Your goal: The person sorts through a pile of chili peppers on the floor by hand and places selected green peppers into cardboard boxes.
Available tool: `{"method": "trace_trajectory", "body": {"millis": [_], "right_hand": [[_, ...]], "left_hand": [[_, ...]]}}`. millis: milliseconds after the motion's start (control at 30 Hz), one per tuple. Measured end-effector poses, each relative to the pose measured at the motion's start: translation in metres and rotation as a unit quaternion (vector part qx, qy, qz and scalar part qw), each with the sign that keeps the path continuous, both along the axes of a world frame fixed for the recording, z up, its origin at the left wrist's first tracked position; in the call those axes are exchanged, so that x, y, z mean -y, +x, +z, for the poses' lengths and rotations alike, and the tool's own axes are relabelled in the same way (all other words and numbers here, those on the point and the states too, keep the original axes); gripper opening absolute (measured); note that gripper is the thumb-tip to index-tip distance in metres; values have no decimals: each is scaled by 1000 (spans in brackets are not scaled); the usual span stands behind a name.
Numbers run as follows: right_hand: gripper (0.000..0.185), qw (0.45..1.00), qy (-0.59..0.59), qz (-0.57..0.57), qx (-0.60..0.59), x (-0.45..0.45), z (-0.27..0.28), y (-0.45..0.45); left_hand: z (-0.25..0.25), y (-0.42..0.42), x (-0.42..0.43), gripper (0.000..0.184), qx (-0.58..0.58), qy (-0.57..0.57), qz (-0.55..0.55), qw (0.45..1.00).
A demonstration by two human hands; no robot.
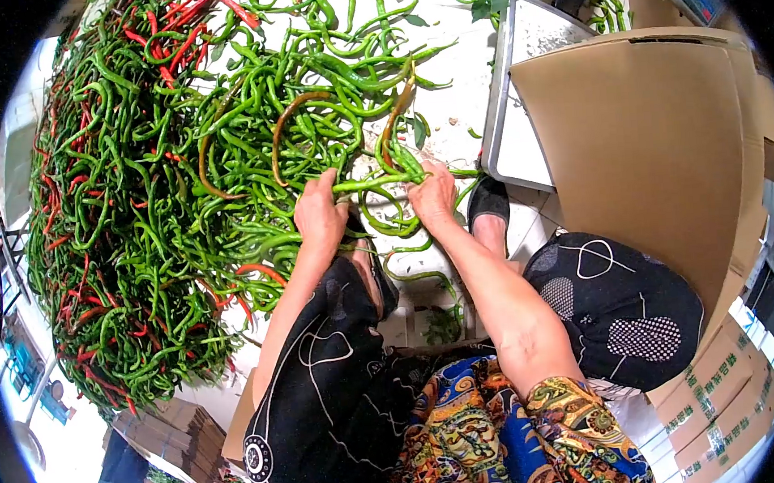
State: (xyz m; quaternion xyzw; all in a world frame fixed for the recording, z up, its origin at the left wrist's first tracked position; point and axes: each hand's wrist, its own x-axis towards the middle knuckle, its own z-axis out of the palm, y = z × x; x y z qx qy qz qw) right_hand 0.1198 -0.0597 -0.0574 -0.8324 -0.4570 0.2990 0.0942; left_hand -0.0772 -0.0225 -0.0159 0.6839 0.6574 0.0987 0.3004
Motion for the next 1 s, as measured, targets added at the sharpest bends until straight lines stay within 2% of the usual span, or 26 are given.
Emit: {"method": "trace_trajectory", "body": {"millis": [33,100,167,200,233,300,333,367,433,500,533,667,700,767,800,833,933,1000], "right_hand": [[28,1000,-1,29,3,-4,-7,5],[29,991,66,-64,-92,0,-4,8],[31,983,56,-96,-149,-7,19,14],[33,976,51,-112,-179,-9,27,15],[28,944,37,-167,-282,-10,29,16],[19,837,6,-266,-478,-13,32,15],[21,800,-3,-302,-518,-16,34,14],[22,780,-5,-303,-547,-16,38,14],[23,738,-10,-304,-603,-21,53,15],[25,692,27,-298,-657,-30,73,15],[25,693,36,-279,-664,-36,84,15],[33,683,20,-195,-703,-58,127,10],[34,674,14,-170,-719,-59,135,8],[37,659,-4,-136,-740,-60,147,3],[36,643,-4,-114,-758,-60,152,3],[35,626,-4,-93,-774,-60,158,3],[37,637,7,-62,-768,-56,165,3],[40,654,14,-54,-755,-55,176,2]], "left_hand": [[-3,0,-5,40,-27,-7,-14,1000],[-8,0,-10,39,-78,-24,-43,996],[-9,-7,-9,37,12,17,38,999],[0,-10,-11,35,18,15,47,999],[12,-14,-13,33,22,14,58,998],[20,-23,-12,32,89,-8,65,994],[16,-29,-13,31,214,-114,111,964],[12,-33,-13,30,332,-217,152,905],[35,-20,-12,29,515,-260,281,767],[52,-15,-16,33,616,-268,323,666],[59,-16,-18,35,645,-290,314,634],[61,-11,-17,27,694,-318,304,570],[66,-11,-21,25,724,-346,258,538],[80,-8,-21,27,712,-339,274,550],[89,-8,-23,33,725,-343,269,533],[98,-8,-25,38,721,-351,256,539],[119,-7,-27,48,733,-356,205,542],[131,-3,-28,49,732,-360,213,538]]}}
